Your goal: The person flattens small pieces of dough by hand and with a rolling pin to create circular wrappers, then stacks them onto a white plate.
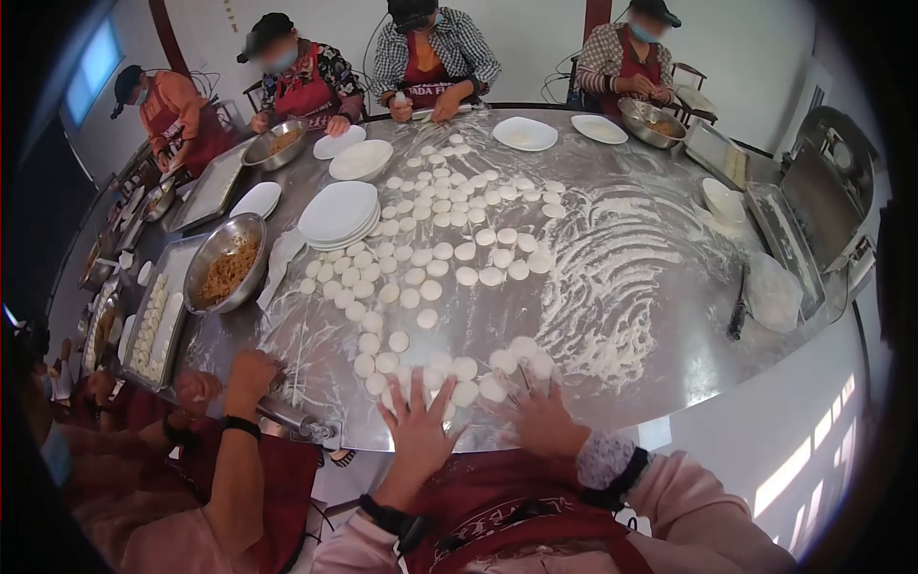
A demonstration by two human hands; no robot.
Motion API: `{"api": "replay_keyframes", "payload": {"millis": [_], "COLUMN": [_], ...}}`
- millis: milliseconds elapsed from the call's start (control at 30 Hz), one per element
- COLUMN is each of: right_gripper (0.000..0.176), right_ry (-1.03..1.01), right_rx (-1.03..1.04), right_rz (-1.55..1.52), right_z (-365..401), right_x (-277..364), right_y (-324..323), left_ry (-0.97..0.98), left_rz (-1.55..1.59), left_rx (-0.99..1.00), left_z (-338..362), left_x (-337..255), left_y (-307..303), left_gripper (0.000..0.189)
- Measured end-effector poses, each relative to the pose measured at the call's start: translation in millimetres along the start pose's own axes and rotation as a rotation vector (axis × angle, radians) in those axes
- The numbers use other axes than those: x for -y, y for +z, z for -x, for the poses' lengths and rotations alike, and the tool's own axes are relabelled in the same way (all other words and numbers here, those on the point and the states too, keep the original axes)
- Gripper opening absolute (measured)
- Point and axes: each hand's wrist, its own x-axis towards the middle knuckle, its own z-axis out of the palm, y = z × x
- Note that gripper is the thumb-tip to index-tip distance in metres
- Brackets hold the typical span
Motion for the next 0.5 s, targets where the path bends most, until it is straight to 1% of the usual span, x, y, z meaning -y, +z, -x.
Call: {"api": "replay_keyframes", "payload": {"millis": [33, 67, 100, 133, 167, 200, 233, 300, 367, 400, 433, 467, 500], "right_gripper": [0.061, 0.061, 0.063, 0.064, 0.064, 0.064, 0.065, 0.064, 0.060, 0.060, 0.058, 0.056, 0.056], "right_ry": [-0.041, -0.078, 0.015, 0.108, 0.134, 0.226, 0.312, 0.182, -0.073, -0.059, -0.119, -0.179, -0.168], "right_rx": [-0.100, -0.191, -0.184, -0.186, -0.184, -0.227, -0.260, -0.246, -0.047, -0.036, 0.040, 0.110, 0.114], "right_rz": [0.018, 0.033, 0.046, 0.068, 0.077, 0.106, 0.133, 0.115, 0.042, 0.041, -0.012, -0.065, -0.066], "right_z": [-22, -46, -72, -90, -91, -91, -85, -37, 16, 36, 54, 66, 68], "right_x": [-16, -35, -53, -68, -73, -77, -76, -62, -47, -43, -40, -41, -53], "right_y": [7, 12, 15, 11, 1, -16, -29, -42, -24, -13, -4, 0, -3], "left_ry": [0.069, 0.068, 0.094, 0.078, 0.026, 0.044, 0.067, 0.130, 0.157, 0.179, 0.185, 0.155, 0.125], "left_rz": [-0.024, -0.006, -0.004, -0.042, -0.066, -0.052, 0.008, 0.105, 0.169, 0.222, 0.231, 0.250, 0.266], "left_rx": [-0.085, -0.113, -0.196, -0.200, -0.125, -0.129, -0.176, -0.224, -0.202, -0.178, -0.168, -0.162, -0.157], "left_z": [-27, -61, -96, -127, -147, -155, -157, -143, -115, -100, -84, -70, -58], "left_x": [-1, -5, -5, -7, -15, -22, -29, -42, -40, -36, -30, -22, -17], "left_y": [12, 20, 27, 30, 18, 12, 8, -9, -13, -10, -7, -4, -2], "left_gripper": [0.067, 0.064, 0.062, 0.061, 0.060, 0.060, 0.059, 0.057, 0.059, 0.061, 0.061, 0.061, 0.061]}}
